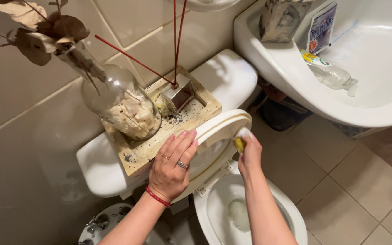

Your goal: The person cleans a bathroom toilet by first wiping the tank and seat with a sponge, then applying liquid from a bottle to the seat and rim, and finally scrubbing the bowl with a toilet brush. The person handles a decorative tray and a plastic bottle during the process.

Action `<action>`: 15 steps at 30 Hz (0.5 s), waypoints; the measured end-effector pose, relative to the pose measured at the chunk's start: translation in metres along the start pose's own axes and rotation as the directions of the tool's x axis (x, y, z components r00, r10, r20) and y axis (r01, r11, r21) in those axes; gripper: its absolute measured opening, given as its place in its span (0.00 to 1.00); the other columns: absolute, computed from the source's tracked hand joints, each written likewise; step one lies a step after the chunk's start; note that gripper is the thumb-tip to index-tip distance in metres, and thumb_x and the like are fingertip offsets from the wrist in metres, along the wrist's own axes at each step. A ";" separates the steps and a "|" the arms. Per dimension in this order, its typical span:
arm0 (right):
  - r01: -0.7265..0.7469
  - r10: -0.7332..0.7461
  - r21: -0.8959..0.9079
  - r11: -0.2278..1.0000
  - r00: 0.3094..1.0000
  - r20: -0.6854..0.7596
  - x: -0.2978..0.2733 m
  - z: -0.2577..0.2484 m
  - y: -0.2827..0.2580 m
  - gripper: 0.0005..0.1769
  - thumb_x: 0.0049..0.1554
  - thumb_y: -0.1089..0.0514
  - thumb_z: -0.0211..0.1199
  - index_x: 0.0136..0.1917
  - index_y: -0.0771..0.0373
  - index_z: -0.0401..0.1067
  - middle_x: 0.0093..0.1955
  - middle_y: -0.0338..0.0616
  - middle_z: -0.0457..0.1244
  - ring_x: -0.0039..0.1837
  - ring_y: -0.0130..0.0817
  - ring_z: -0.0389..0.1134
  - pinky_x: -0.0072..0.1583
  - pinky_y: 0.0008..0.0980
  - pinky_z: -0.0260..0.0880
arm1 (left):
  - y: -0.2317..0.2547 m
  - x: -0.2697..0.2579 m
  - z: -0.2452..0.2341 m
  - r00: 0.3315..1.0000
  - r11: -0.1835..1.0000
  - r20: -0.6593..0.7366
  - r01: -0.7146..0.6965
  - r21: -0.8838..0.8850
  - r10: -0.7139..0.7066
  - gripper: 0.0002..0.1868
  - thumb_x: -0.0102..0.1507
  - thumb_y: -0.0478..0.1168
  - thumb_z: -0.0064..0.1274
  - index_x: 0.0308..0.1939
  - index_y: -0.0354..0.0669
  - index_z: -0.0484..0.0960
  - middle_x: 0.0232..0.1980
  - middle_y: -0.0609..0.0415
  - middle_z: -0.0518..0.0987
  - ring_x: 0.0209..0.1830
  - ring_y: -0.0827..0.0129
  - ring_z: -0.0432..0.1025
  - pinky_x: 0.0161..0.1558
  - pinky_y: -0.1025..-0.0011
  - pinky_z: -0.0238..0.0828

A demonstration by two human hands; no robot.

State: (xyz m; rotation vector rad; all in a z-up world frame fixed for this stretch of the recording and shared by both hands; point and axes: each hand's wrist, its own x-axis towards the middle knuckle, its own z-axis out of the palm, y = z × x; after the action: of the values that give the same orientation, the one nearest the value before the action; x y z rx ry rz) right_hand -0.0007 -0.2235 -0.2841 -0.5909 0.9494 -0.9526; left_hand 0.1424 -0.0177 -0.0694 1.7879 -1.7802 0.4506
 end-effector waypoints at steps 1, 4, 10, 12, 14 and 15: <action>0.020 -0.015 -0.105 0.994 0.999 0.044 -0.007 -0.002 -0.001 0.18 0.59 0.64 0.56 0.61 0.70 0.75 0.53 0.44 0.70 0.55 0.37 0.69 0.57 0.34 0.69 | 0.000 0.000 0.000 1.000 1.000 0.004 0.001 0.002 -0.001 0.27 0.60 0.28 0.48 0.65 0.38 0.74 0.72 0.50 0.73 0.74 0.59 0.65 0.76 0.60 0.55; 0.300 -0.284 -0.579 0.758 0.951 0.121 -0.018 -0.001 -0.005 0.16 0.56 0.64 0.62 0.58 0.65 0.75 0.51 0.45 0.71 0.55 0.38 0.70 0.59 0.35 0.69 | 0.000 -0.001 0.002 1.000 1.000 0.011 0.006 0.007 -0.006 0.27 0.60 0.28 0.49 0.65 0.38 0.74 0.72 0.50 0.72 0.74 0.59 0.65 0.76 0.59 0.55; 0.648 -0.524 -0.752 0.117 0.684 0.507 -0.018 -0.020 -0.006 0.13 0.50 0.67 0.62 0.50 0.64 0.78 0.51 0.53 0.71 0.55 0.57 0.69 0.59 0.42 0.68 | 0.002 0.000 0.000 1.000 1.000 0.006 0.010 0.005 -0.010 0.26 0.61 0.27 0.48 0.65 0.38 0.74 0.72 0.50 0.73 0.74 0.59 0.65 0.76 0.59 0.56; 0.430 -0.453 -0.837 0.339 0.854 0.255 -0.008 -0.011 -0.001 0.12 0.53 0.64 0.63 0.52 0.63 0.78 0.49 0.56 0.71 0.53 0.54 0.71 0.57 0.41 0.69 | 0.001 0.001 0.002 1.000 1.000 0.003 0.015 0.006 -0.015 0.26 0.61 0.27 0.48 0.65 0.39 0.75 0.72 0.50 0.73 0.74 0.59 0.65 0.76 0.60 0.56; 0.323 -0.378 -0.773 0.546 0.919 0.116 -0.009 -0.004 0.002 0.13 0.55 0.62 0.64 0.54 0.63 0.78 0.48 0.57 0.71 0.52 0.54 0.72 0.55 0.41 0.70 | 0.000 -0.001 0.001 1.000 1.000 0.010 0.016 -0.003 -0.016 0.27 0.61 0.27 0.47 0.65 0.39 0.75 0.71 0.50 0.73 0.74 0.59 0.66 0.76 0.59 0.56; 0.340 -0.367 -0.686 0.644 0.923 0.113 -0.012 -0.007 0.000 0.13 0.55 0.62 0.64 0.55 0.63 0.77 0.48 0.57 0.71 0.52 0.55 0.71 0.55 0.41 0.70 | -0.001 -0.002 0.002 1.000 1.000 0.013 0.017 -0.008 -0.017 0.27 0.60 0.27 0.47 0.65 0.39 0.75 0.71 0.50 0.73 0.74 0.58 0.66 0.76 0.59 0.56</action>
State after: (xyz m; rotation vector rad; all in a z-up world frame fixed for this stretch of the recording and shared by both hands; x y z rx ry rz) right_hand -0.0103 -0.2129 -0.2823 -1.4612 1.2601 -0.9312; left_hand 0.1425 -0.0175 -0.0719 1.8036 -1.7719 0.4254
